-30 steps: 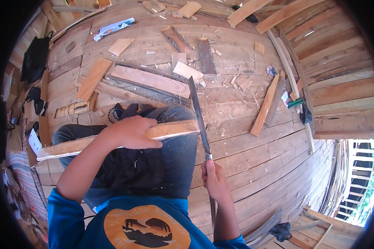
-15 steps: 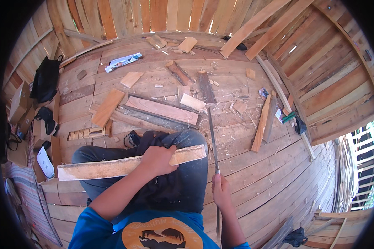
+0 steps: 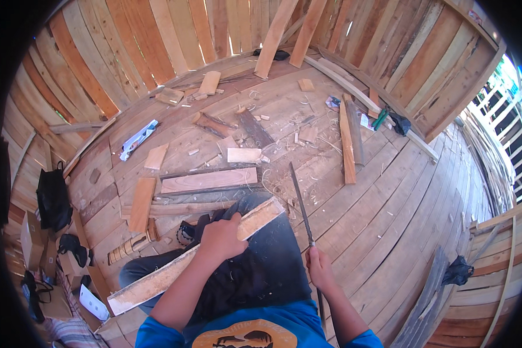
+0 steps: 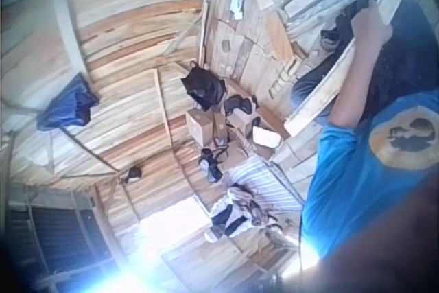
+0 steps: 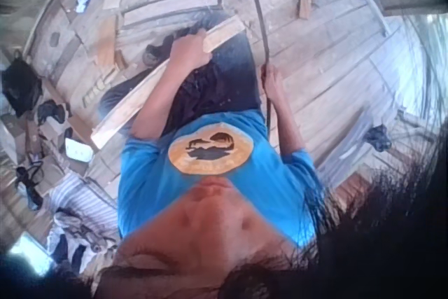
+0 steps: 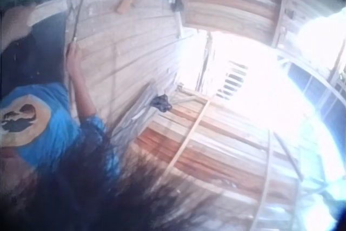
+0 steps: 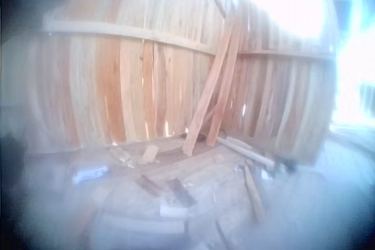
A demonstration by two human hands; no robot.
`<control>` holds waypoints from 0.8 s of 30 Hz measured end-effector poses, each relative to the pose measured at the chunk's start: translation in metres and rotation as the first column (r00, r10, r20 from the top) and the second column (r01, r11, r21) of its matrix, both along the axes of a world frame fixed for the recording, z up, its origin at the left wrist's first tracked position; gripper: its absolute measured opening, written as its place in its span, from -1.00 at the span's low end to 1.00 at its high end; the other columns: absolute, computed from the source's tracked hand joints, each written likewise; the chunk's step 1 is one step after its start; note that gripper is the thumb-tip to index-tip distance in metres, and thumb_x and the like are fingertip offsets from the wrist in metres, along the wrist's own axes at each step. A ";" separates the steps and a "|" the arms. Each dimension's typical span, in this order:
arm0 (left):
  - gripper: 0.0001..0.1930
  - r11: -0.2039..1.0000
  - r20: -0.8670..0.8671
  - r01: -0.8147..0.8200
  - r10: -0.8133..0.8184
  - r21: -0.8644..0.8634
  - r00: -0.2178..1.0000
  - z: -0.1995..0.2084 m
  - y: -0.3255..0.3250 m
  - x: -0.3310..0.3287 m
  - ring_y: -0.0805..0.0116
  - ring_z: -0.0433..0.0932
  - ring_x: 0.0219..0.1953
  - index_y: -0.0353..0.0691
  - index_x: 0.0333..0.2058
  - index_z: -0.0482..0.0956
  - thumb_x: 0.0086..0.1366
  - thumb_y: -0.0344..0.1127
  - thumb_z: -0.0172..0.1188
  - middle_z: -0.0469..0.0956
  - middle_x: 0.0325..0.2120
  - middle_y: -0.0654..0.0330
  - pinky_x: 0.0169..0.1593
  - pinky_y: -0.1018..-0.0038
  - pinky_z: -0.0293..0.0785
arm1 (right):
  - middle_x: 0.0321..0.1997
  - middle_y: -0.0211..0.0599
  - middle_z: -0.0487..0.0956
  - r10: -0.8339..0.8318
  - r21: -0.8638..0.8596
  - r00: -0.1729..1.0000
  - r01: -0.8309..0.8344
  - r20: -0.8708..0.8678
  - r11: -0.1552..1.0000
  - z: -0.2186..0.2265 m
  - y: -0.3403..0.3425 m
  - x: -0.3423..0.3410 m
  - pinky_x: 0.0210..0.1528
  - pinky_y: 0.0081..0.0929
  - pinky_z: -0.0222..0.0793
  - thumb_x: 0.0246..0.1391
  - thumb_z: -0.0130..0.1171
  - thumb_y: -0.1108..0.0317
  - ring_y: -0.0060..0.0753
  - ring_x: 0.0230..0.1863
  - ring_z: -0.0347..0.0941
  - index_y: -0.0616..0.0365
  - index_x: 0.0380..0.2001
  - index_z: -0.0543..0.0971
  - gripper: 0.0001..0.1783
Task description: The person uses a saw-like tool to shape and shave the edge of a long wooden plank while sitting on a wooden floor.
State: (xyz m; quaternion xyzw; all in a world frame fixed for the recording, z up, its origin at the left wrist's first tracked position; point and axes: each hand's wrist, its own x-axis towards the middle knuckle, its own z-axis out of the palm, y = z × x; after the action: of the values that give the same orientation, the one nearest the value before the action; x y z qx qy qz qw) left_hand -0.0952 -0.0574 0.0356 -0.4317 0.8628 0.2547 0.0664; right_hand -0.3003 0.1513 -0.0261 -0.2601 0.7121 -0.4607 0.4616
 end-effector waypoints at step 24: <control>-0.49 0.993 0.125 -0.039 0.025 0.113 0.992 -0.012 -0.019 -0.030 -0.04 0.62 -0.33 -0.22 -0.13 0.42 -0.08 -0.20 0.33 0.60 -0.48 -0.03 -0.24 0.15 0.53 | -0.65 -0.15 0.51 0.260 0.107 0.933 -0.240 -0.250 0.965 -0.009 -0.059 -0.048 -0.54 -0.29 0.39 0.27 0.07 0.37 -0.16 -0.60 0.55 0.25 -0.23 0.50 -0.85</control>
State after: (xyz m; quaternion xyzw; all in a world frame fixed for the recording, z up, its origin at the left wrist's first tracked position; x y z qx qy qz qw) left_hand -0.1248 -0.0763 0.0239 -0.4560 0.8338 0.2779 0.1401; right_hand -0.3478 0.0922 -0.0350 -0.3899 0.7445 -0.3329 0.4278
